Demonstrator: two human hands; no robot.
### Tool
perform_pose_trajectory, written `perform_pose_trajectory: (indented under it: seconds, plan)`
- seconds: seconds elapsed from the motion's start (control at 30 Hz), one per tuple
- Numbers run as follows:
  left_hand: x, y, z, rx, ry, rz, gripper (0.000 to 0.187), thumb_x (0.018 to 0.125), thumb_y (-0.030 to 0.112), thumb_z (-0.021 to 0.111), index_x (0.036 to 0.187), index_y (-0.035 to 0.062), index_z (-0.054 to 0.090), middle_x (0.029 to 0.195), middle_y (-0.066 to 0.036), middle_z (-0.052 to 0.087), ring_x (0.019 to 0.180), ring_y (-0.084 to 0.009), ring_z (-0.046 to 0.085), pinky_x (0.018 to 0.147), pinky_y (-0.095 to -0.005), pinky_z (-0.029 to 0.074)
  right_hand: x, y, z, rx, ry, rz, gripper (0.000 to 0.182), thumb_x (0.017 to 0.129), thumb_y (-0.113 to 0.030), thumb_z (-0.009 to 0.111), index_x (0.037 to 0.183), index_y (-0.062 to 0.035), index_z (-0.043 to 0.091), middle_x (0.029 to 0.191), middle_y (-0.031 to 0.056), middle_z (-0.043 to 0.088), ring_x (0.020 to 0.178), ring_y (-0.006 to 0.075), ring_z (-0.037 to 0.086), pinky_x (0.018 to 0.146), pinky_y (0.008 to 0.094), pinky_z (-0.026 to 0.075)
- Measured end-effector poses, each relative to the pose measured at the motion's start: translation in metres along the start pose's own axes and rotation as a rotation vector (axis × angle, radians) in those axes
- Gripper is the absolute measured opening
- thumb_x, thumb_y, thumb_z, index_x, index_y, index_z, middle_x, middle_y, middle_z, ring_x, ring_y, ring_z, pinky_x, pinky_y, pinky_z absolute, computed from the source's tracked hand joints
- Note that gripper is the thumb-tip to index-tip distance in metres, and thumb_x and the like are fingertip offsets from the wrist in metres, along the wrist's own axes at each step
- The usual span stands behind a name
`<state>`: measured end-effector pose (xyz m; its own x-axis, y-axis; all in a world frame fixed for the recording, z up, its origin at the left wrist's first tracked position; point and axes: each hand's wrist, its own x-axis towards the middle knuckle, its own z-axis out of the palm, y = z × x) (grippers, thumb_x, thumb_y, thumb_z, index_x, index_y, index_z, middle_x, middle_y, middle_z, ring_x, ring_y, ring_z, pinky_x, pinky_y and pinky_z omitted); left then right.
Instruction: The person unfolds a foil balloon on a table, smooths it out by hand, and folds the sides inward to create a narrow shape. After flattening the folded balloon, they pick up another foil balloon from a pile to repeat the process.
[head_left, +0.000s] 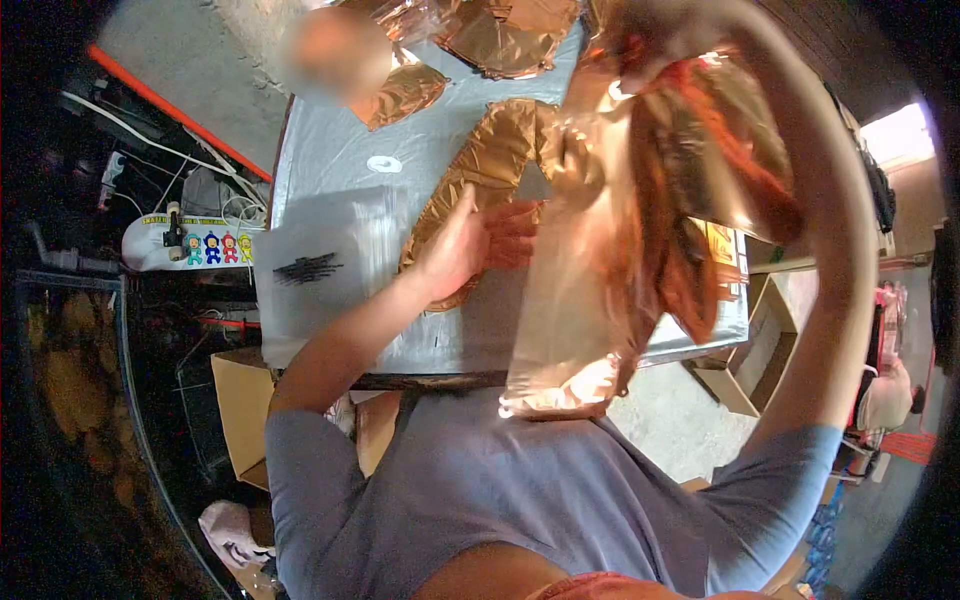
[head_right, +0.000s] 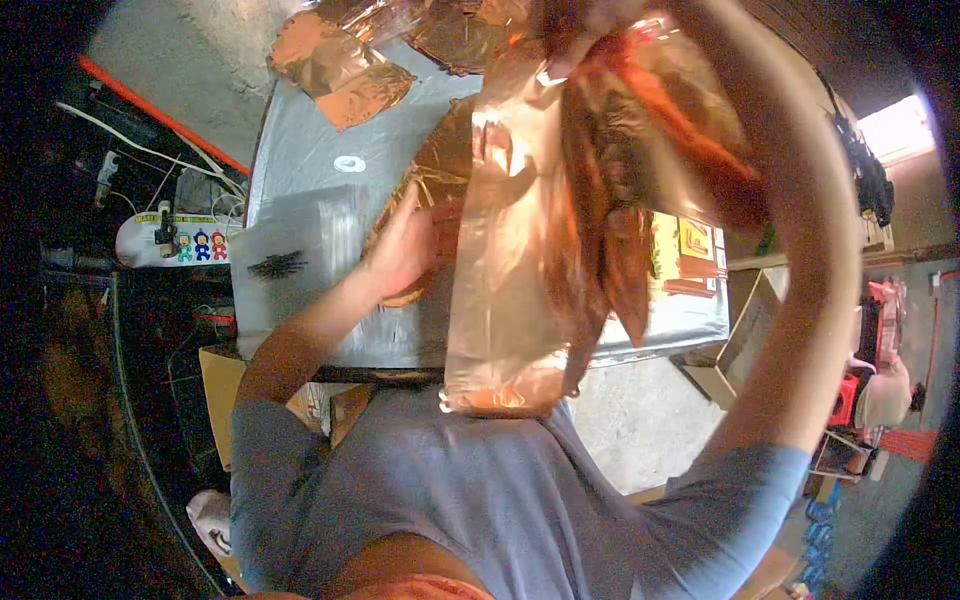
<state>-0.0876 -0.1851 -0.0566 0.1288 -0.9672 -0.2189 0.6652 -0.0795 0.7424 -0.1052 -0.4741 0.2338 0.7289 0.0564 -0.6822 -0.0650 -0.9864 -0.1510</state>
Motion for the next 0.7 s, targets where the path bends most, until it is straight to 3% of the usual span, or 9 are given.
perform_pose_trajectory:
  seconds: [0.07,0.13,0.2,0.3,0.47,0.53,0.6,0.67,0.7]
  plan:
    - [-0.008,-0.006,-0.019,-0.152,0.018,-0.036,0.091,0.101,0.076,0.033,0.158,0.0051,0.036,0.138,-0.012,0.063,0.123,-0.0225,0.061,0.102,-0.0411,0.050,0.069,0.038,0.012,0.197,-0.142,-0.017,0.022,0.089,-0.018,0.078,0.098,0.0004,0.070,0.084,0.0099,0.073,0.083,0.0240,0.070,0.078,0.0365,0.056]
    - [-0.006,-0.045,-0.043,0.148,0.201,-0.070,0.085,0.102,0.067,0.047,0.157,0.0040,0.035,0.136,-0.013,0.063,0.117,-0.0225,0.064,0.097,-0.0408,0.052,0.123,0.045,0.028,0.004,0.002,-0.259,0.026,0.088,-0.021,0.080,0.088,0.0013,0.068,0.071,0.0054,0.069,0.072,0.0196,0.065,0.067,0.0359,0.052]
    - [-0.021,-0.026,-0.015,0.221,0.245,-0.076,0.070,0.101,0.023,0.068,0.157,-0.0004,0.032,0.133,-0.014,0.062,0.106,-0.0187,0.068,0.085,-0.0308,0.057,0.163,0.051,0.034,0.007,0.008,-0.256,0.029,0.086,-0.025,0.082,0.091,0.0003,0.070,0.075,0.0062,0.071,0.072,0.0177,0.063,0.066,0.0374,0.051]
    - [-0.013,-0.045,-0.017,0.282,0.357,-0.010,0.067,0.096,0.001,0.068,0.153,-0.0021,0.033,0.119,-0.015,0.067,0.100,-0.0200,0.070,0.078,-0.0319,0.062,0.212,0.049,0.040,-0.210,0.021,-0.187,0.036,0.080,-0.032,0.084,0.100,-0.0031,0.076,0.082,0.0085,0.075,0.078,0.0172,0.068,0.070,0.0383,0.053]
    - [-0.011,-0.047,-0.015,0.428,0.468,0.006,0.066,0.096,0.002,0.069,0.152,0.0024,0.035,0.110,-0.015,0.070,0.091,-0.0181,0.070,0.072,-0.0307,0.062,0.261,0.034,0.038,-0.350,-0.030,-0.231,0.060,0.070,-0.046,0.090,0.108,-0.0013,0.077,0.100,0.0105,0.078,0.083,0.0268,0.070,0.077,0.0423,0.057]
    - [-0.012,-0.048,-0.016,0.457,0.475,0.025,0.067,0.095,0.002,0.070,0.153,0.0037,0.035,0.108,-0.015,0.071,0.089,-0.0170,0.070,0.071,-0.0300,0.062,0.286,0.036,0.041,-0.674,0.047,-0.281,0.044,0.079,-0.033,0.085,0.110,-0.0040,0.076,0.108,0.0096,0.077,0.093,0.0245,0.071,0.083,0.0404,0.057]
    - [-0.014,-0.045,-0.020,0.480,0.451,0.021,0.068,0.095,0.003,0.071,0.153,0.0053,0.035,0.105,-0.013,0.071,0.087,-0.0147,0.069,0.069,-0.0289,0.061,0.295,0.048,0.049,-0.826,-0.014,-0.353,0.041,0.082,-0.028,0.082,0.118,-0.0077,0.075,0.108,0.0115,0.076,0.090,0.0282,0.070,0.077,0.0385,0.056]
    - [-0.019,-0.034,-0.010,0.468,0.460,0.005,0.069,0.096,0.004,0.070,0.154,0.0063,0.033,0.101,-0.012,0.071,0.084,-0.0144,0.070,0.067,-0.0279,0.059,0.250,0.056,0.048,-0.258,0.432,-0.299,0.039,0.094,-0.028,0.074,0.126,-0.0061,0.070,0.118,0.0161,0.074,0.104,0.0362,0.070,0.092,0.0449,0.057]
    - [-0.023,-0.021,0.001,0.506,0.495,-0.029,0.064,0.096,0.005,0.070,0.151,0.0060,0.038,0.100,-0.011,0.071,0.082,-0.0157,0.070,0.067,-0.0283,0.059,0.201,0.036,0.049,-0.143,0.496,-0.174,0.039,0.094,-0.027,0.073,0.127,-0.0057,0.069,0.119,0.0169,0.074,0.106,0.0368,0.070,0.093,0.0450,0.056]
